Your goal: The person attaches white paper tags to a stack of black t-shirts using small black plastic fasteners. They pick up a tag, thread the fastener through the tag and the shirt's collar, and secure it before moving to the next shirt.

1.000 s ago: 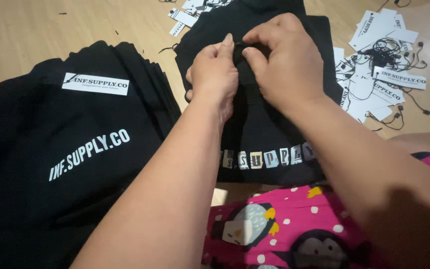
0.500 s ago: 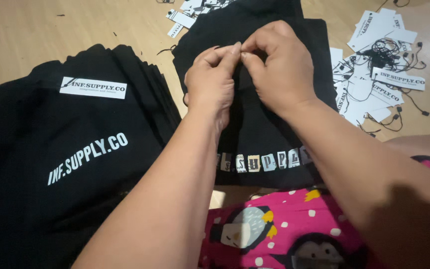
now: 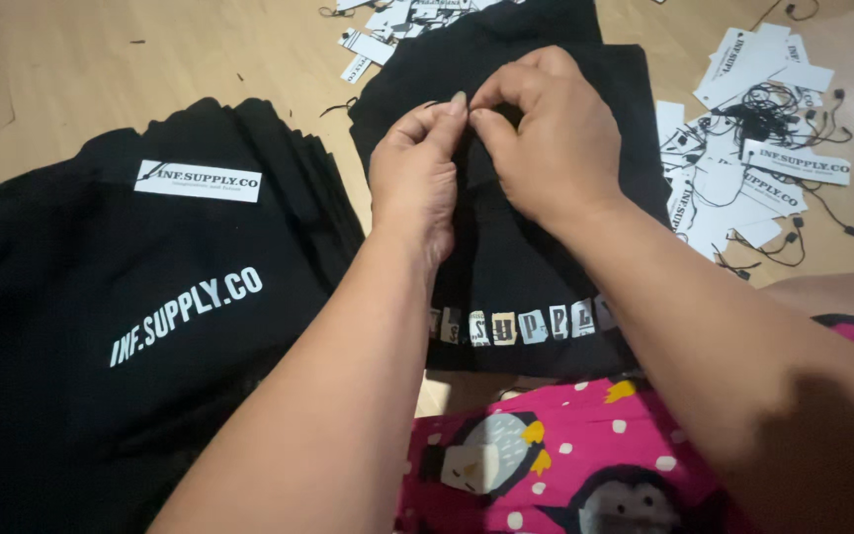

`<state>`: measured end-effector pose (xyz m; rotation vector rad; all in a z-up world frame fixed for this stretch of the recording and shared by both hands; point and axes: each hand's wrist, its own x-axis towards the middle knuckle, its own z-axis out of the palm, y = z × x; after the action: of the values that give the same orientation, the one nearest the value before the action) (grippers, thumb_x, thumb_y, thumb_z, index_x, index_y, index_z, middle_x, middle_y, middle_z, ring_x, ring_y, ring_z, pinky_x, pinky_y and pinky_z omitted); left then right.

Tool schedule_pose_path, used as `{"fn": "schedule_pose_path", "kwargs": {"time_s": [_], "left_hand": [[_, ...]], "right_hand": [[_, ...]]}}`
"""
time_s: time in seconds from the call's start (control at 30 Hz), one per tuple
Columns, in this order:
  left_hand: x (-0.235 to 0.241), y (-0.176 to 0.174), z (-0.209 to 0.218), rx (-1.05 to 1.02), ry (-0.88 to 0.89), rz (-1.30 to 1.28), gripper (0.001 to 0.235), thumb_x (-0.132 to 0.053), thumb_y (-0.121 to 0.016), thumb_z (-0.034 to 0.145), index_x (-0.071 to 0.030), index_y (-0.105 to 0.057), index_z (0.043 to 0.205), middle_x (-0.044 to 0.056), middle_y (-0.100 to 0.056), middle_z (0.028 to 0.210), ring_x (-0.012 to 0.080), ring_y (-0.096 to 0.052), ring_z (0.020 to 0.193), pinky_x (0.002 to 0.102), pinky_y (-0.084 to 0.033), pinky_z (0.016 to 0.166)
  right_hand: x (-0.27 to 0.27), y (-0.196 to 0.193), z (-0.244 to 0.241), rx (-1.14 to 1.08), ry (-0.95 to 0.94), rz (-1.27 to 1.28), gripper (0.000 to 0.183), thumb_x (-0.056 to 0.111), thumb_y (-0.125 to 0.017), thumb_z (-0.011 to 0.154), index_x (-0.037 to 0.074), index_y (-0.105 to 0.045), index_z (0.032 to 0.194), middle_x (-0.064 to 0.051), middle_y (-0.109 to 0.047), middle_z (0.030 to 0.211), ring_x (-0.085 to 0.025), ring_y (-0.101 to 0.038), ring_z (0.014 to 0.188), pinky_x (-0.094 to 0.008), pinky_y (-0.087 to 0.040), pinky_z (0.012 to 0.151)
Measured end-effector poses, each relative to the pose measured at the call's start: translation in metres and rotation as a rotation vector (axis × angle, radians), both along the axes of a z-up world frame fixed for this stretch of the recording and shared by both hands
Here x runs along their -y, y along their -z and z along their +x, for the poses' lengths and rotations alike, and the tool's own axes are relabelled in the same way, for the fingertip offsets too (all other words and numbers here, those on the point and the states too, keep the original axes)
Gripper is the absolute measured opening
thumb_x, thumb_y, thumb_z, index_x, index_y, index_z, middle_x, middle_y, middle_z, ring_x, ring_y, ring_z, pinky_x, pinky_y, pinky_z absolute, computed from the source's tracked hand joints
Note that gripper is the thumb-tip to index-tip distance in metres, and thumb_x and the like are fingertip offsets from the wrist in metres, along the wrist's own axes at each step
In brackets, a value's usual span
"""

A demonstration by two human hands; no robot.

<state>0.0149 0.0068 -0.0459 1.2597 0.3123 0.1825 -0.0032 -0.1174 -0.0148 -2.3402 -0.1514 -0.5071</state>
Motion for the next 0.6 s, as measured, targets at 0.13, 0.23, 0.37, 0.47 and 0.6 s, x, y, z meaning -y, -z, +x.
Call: {"fn": "schedule_pose_path", "kwargs": {"time_s": [0.13,0.23,0.37,0.47,0.6], "left_hand": [[0.001,-0.010,-0.011,0.032,-0.018,0.164,0.028,-0.032,-0.083,0.073,-0.009,-0.083,0.089,0.006,-0.073,0.114,0.0117,-0.068,0.108,0.025,-0.050,0.100],[0.003,-0.015,-0.014,-0.090,-0.008,0.473,0.034,-0.051,-0.075,0.072,-0.027,-0.086,0.093,-0.010,-0.072,0.126,0.0000,-0.060,0.125,0.034,-0.025,0.107],[0.004,-0.004,-0.006,-0.010,-0.064,0.237,0.020,-0.035,-0.079,0.078,-0.016,-0.081,0.079,0.001,-0.072,0.116,0.0085,-0.066,0.110,0.025,-0.046,0.099],[0.007,-0.013,-0.008,-0.142,-0.109,0.271,0.022,-0.042,-0.074,0.081,-0.021,-0.079,0.083,-0.008,-0.074,0.105,0.0063,-0.066,0.096,0.026,-0.045,0.092],[0.015,-0.037,-0.018,-0.316,-0.104,0.826,0.036,-0.052,-0.051,0.093,-0.030,-0.072,0.073,-0.012,-0.074,0.088,0.0151,-0.063,0.106,0.043,-0.033,0.081]], "right_hand": [[0.004,0.015,0.001,0.159,-0.069,0.018,0.001,0.020,-0.068,0.092,0.020,-0.068,0.092,0.001,-0.065,0.105,-0.025,-0.066,0.092,-0.046,-0.047,0.066],[0.007,0.015,-0.002,0.177,-0.081,0.038,0.002,0.018,-0.066,0.093,0.019,-0.066,0.094,0.001,-0.064,0.105,-0.024,-0.065,0.096,-0.044,-0.047,0.071],[0.005,0.014,-0.002,0.173,-0.050,-0.010,0.009,0.024,-0.072,0.090,0.023,-0.072,0.099,0.003,-0.063,0.106,-0.023,-0.065,0.091,-0.044,-0.048,0.068],[0.004,0.014,-0.002,0.188,-0.054,-0.055,0.016,0.026,-0.072,0.090,0.022,-0.073,0.106,-0.001,-0.063,0.110,-0.027,-0.066,0.098,-0.048,-0.050,0.071],[0.004,0.008,-0.004,0.145,-0.063,-0.055,0.012,0.022,-0.072,0.091,0.023,-0.076,0.102,0.003,-0.062,0.107,-0.022,-0.065,0.096,-0.045,-0.048,0.063]]}}
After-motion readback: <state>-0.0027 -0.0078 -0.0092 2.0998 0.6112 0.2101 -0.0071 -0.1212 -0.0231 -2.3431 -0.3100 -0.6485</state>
